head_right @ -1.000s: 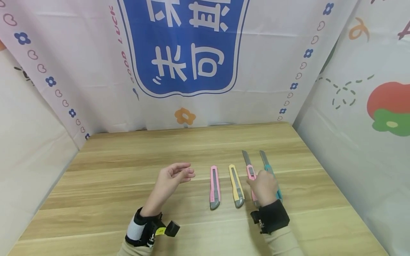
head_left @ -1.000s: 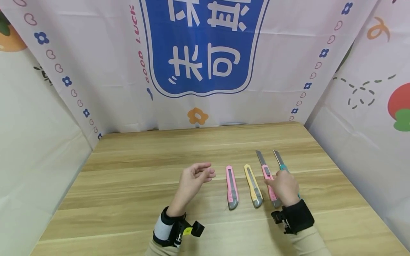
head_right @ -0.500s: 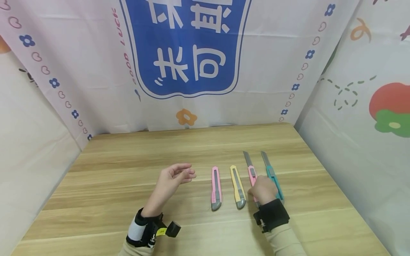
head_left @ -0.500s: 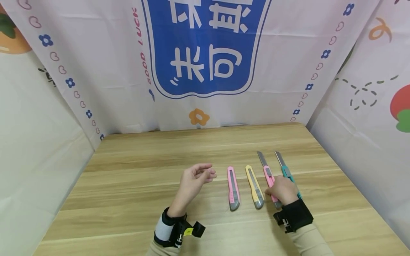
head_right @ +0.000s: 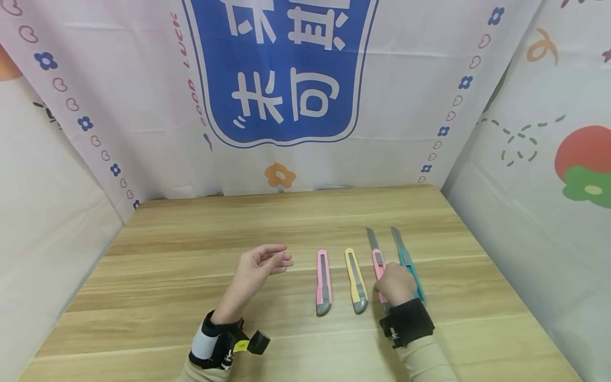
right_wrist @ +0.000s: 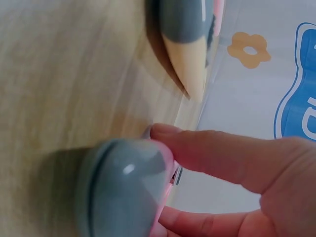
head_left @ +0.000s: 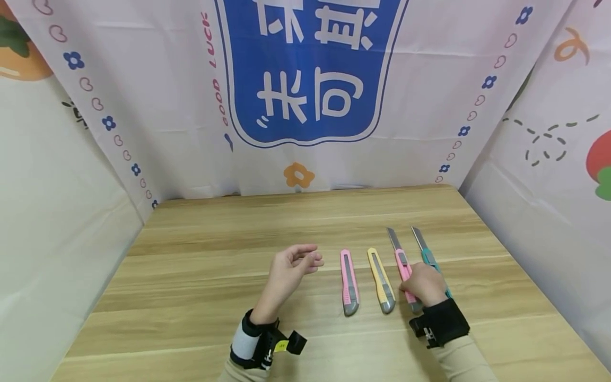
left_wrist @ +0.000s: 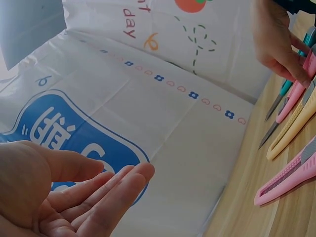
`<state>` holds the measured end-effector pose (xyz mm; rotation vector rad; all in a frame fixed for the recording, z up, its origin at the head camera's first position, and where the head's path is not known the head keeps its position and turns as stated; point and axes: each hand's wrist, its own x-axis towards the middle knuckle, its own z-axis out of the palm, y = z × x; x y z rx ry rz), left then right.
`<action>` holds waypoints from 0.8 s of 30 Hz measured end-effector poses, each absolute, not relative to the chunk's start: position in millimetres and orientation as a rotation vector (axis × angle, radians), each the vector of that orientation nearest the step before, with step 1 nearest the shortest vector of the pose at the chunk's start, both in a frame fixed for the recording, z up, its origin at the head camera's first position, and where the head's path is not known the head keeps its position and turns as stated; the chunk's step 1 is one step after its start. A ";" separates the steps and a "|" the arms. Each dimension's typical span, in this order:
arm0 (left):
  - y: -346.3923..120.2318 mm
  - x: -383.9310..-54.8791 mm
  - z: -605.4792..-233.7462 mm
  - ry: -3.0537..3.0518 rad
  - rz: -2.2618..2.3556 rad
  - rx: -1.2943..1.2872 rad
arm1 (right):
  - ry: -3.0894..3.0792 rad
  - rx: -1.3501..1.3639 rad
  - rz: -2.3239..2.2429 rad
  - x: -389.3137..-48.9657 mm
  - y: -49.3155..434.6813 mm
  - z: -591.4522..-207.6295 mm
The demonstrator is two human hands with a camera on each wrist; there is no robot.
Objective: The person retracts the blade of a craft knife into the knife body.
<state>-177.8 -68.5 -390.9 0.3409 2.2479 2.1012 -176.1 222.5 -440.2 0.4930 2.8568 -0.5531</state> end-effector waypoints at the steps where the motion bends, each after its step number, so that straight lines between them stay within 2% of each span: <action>1: -68.6 -178.1 -391.0 2.244 2.099 0.344 | 2.857 0.492 -0.559 -175.9 222.8 -440.0; 15: -72.2 -176.5 -391.0 2.236 2.119 0.328 | 2.871 0.425 -0.621 -171.1 220.1 -435.3; 24: -72.3 -176.6 -391.3 2.238 2.115 0.337 | 2.946 0.357 -0.723 -162.8 212.9 -414.3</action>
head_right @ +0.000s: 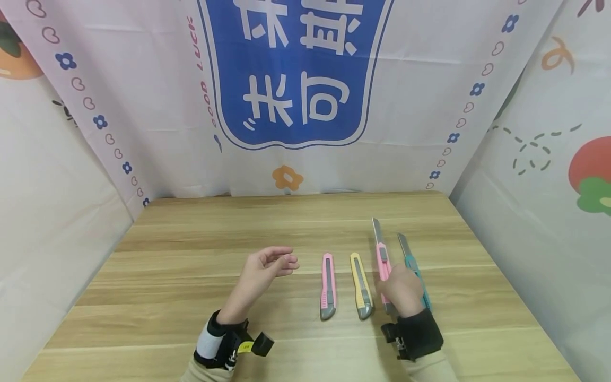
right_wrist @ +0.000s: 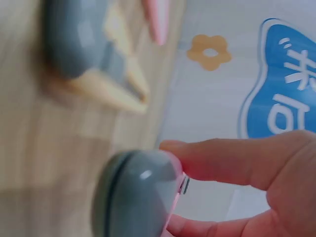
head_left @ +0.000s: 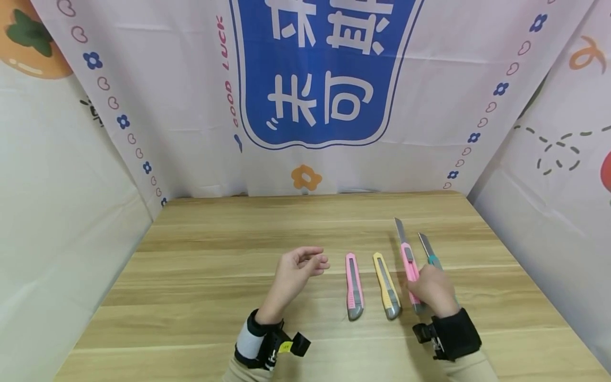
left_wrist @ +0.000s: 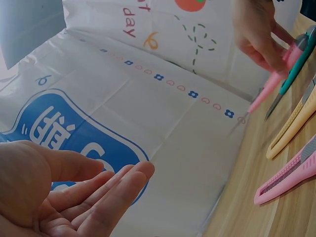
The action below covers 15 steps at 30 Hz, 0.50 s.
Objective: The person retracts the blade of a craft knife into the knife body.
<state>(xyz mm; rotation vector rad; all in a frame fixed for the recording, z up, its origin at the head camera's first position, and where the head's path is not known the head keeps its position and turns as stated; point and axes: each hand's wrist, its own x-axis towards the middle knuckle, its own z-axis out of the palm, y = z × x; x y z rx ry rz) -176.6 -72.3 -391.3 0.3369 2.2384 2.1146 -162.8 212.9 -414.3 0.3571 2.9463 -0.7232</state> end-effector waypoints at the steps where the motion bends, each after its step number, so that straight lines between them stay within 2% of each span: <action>1: -72.5 -176.5 -391.5 2.240 2.114 0.338 | 2.966 0.342 -0.736 -162.1 211.0 -411.7; 15: -73.2 -177.5 -392.8 2.239 2.084 0.345 | 3.218 0.202 -0.822 -150.0 177.5 -376.1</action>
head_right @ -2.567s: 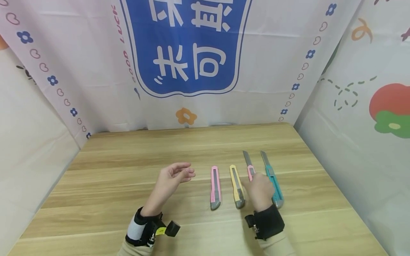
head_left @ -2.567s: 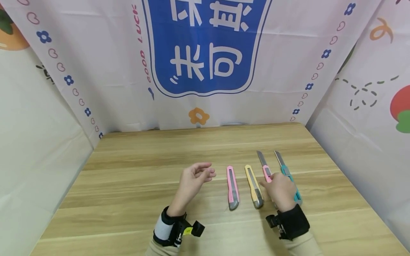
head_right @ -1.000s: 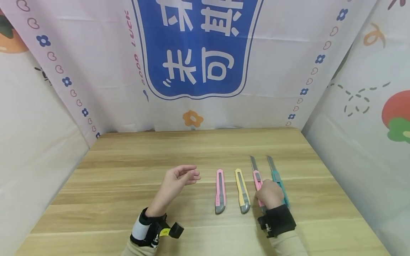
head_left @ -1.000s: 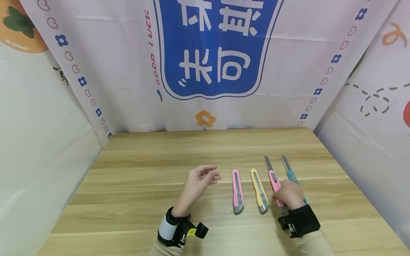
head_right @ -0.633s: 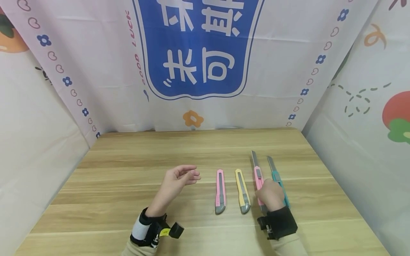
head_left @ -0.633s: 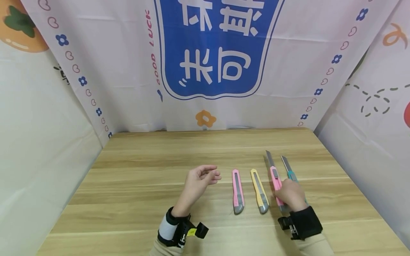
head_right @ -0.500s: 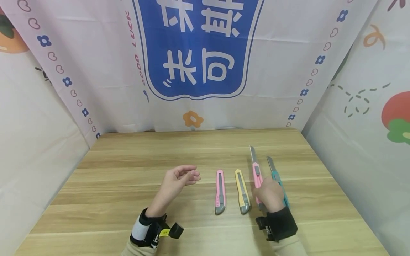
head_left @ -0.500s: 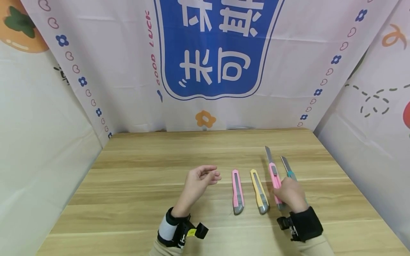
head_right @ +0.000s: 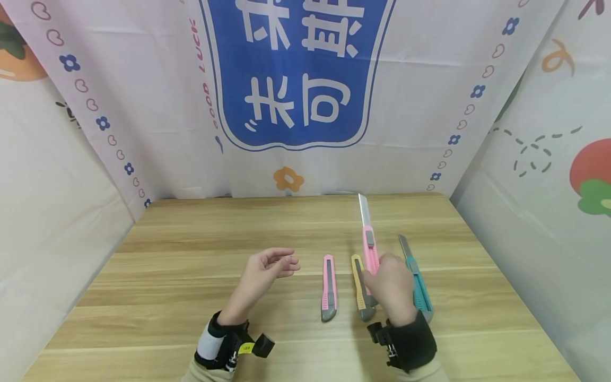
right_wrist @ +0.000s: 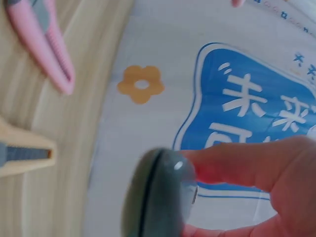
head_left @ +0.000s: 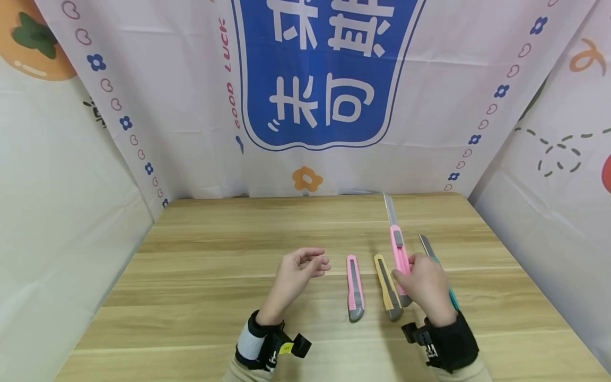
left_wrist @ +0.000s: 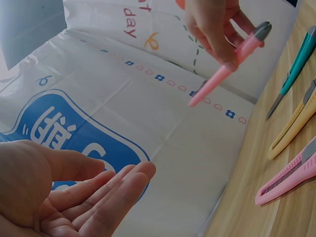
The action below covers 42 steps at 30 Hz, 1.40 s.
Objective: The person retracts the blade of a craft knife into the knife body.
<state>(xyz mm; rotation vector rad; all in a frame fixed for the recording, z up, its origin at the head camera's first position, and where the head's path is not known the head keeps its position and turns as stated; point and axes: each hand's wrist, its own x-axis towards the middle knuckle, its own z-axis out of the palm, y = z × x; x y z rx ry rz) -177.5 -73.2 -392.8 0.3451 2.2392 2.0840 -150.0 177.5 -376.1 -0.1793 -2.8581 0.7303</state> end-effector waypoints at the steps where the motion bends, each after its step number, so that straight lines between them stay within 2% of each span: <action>1: -73.4 -177.6 -393.2 2.240 2.083 0.347 | -2.841 -0.165 0.726 -149.5 175.1 -374.3; 24: -72.0 -173.6 -397.6 2.231 1.923 0.560 | -2.597 -0.111 1.080 -161.0 104.2 -358.2; 42: -64.9 -170.3 -393.6 2.113 1.862 0.665 | -2.445 -0.033 1.167 -164.3 74.1 -359.1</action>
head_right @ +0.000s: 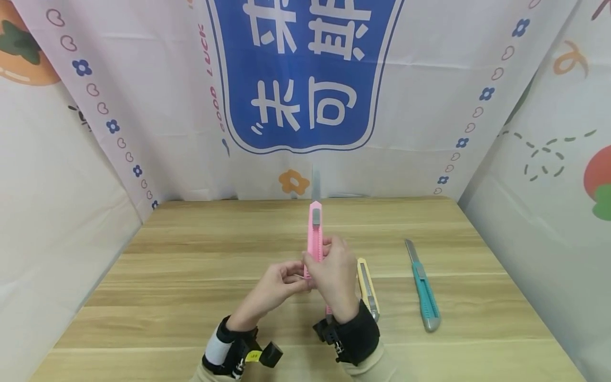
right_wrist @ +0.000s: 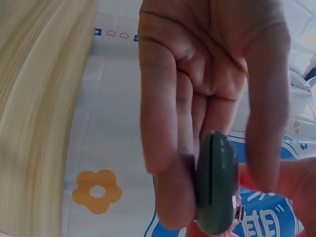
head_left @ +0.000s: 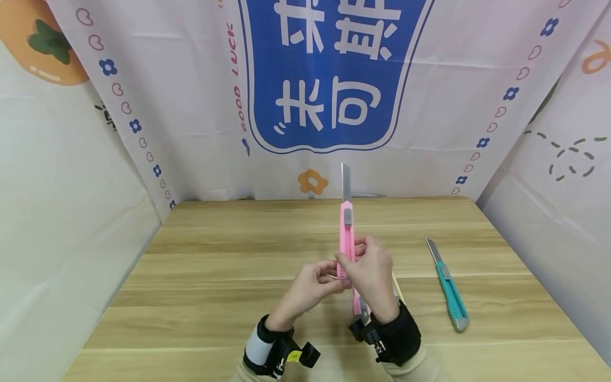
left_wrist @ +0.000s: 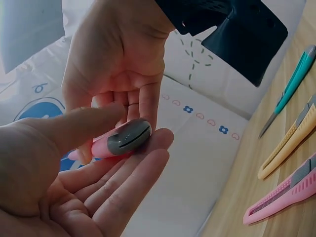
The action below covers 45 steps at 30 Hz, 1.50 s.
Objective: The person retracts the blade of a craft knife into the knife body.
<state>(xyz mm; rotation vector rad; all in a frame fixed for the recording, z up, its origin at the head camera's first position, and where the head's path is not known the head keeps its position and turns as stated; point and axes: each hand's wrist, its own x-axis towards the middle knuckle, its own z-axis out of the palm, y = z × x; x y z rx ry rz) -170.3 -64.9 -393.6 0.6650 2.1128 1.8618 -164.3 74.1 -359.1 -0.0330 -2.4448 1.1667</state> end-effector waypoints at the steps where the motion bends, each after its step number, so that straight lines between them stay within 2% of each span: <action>1: -65.1 -170.2 -393.5 2.105 1.873 0.660 | -2.442 -0.033 1.175 -164.8 73.2 -359.6; 18: -73.5 -173.5 -395.1 2.085 1.910 0.622 | -2.390 0.013 1.367 -178.4 68.8 -364.4; 26: -69.2 -171.9 -394.6 2.089 1.846 0.622 | -2.238 0.204 2.284 -205.1 92.8 -366.4; 29: -67.8 -171.2 -395.9 2.085 1.821 0.616 | -2.146 0.245 2.470 -208.9 97.5 -367.3; 36: -64.2 -171.8 -401.4 2.108 1.764 0.611 | -2.039 0.213 2.512 -209.4 97.0 -365.5; 45: -60.9 -170.4 -404.1 2.158 1.676 0.629 | -2.041 0.005 2.443 -204.9 90.2 -366.8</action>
